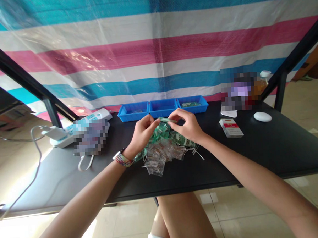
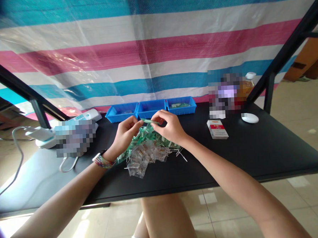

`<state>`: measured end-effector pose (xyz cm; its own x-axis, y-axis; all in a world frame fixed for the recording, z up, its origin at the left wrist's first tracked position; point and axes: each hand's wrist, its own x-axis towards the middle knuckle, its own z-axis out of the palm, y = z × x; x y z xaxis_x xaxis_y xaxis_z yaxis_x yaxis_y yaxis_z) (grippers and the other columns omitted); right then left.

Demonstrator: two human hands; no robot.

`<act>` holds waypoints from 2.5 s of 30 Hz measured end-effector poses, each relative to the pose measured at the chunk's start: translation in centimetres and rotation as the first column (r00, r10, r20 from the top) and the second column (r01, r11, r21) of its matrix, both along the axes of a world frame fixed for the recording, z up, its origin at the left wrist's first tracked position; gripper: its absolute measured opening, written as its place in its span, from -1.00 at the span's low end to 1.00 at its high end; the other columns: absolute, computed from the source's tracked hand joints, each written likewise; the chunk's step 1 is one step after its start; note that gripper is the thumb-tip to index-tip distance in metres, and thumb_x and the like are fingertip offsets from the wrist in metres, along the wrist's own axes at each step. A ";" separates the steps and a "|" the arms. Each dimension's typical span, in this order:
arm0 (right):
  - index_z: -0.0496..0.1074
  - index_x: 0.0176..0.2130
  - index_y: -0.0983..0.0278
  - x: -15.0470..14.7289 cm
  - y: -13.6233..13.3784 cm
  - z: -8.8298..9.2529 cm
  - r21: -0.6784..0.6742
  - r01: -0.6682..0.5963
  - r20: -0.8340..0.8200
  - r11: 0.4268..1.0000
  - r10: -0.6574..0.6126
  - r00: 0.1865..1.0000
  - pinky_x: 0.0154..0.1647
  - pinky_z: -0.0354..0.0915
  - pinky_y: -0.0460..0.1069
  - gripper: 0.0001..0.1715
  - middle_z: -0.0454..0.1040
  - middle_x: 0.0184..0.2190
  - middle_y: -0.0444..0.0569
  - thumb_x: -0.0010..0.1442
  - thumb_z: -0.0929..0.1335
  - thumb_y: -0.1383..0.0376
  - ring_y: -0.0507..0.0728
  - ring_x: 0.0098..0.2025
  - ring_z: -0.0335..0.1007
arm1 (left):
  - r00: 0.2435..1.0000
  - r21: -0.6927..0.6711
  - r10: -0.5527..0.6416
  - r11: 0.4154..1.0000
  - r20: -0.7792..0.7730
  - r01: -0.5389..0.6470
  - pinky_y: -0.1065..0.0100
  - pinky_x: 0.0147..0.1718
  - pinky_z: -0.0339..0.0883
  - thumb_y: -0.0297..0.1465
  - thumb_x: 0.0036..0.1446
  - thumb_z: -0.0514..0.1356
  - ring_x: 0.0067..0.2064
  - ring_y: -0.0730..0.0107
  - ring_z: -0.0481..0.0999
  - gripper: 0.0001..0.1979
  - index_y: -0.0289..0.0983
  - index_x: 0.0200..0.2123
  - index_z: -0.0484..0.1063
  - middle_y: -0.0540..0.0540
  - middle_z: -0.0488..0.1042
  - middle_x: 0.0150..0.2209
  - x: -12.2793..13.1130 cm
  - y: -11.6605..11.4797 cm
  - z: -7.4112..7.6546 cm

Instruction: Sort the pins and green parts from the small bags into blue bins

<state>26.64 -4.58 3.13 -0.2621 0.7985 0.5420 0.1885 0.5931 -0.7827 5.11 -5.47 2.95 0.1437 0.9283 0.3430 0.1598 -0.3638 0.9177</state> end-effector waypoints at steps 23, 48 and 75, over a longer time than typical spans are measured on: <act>0.45 -0.33 0.27 0.6 0.6 0.0 -0.584 -0.373 -0.431 0.721 0.114 0.895 -0.44 0.56 -0.04 -0.49 0.55 -0.44 -0.13 -0.09 0.68 0.11 0.04 -0.48 0.50 | 0.984 -0.165 -0.165 0.971 0.072 0.175 0.36 -0.44 0.38 -0.01 0.22 0.32 -0.38 0.29 0.57 -0.59 -0.28 -0.28 0.51 -0.09 0.58 -0.40 0.3 -0.1 0.7; 0.56 -0.32 0.24 0.6 1.1 -3.0 0.157 0.126 0.470 0.979 -0.187 0.863 -0.05 0.36 0.07 -0.88 0.57 -0.29 0.01 0.24 0.44 0.43 0.21 -0.14 0.48 | 0.734 0.266 0.105 0.958 -0.671 0.106 0.04 0.09 0.32 -0.32 0.25 0.26 -0.03 0.06 0.53 -0.76 -0.21 -0.05 0.63 -0.16 0.62 -0.10 -1.1 1.4 -1.6; 0.58 -0.21 0.23 0.1 0.5 -1.8 0.082 0.041 0.239 0.996 -0.060 0.969 -0.03 0.40 0.05 -0.90 0.62 -0.24 -0.03 0.26 0.44 0.41 0.17 -0.14 0.56 | 0.959 0.301 0.102 0.953 -0.263 -0.019 0.22 -0.10 0.48 -0.32 0.20 0.32 -0.15 0.24 0.54 -0.86 -0.21 -0.18 0.54 -0.09 0.48 -0.20 -1.1 0.9 0.6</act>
<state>26.73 -4.05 1.35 -0.3527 0.7729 0.5275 0.3967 0.6341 -0.6637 3.98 -4.53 3.59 0.2172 0.8021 0.5563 0.4186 -0.5913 0.6892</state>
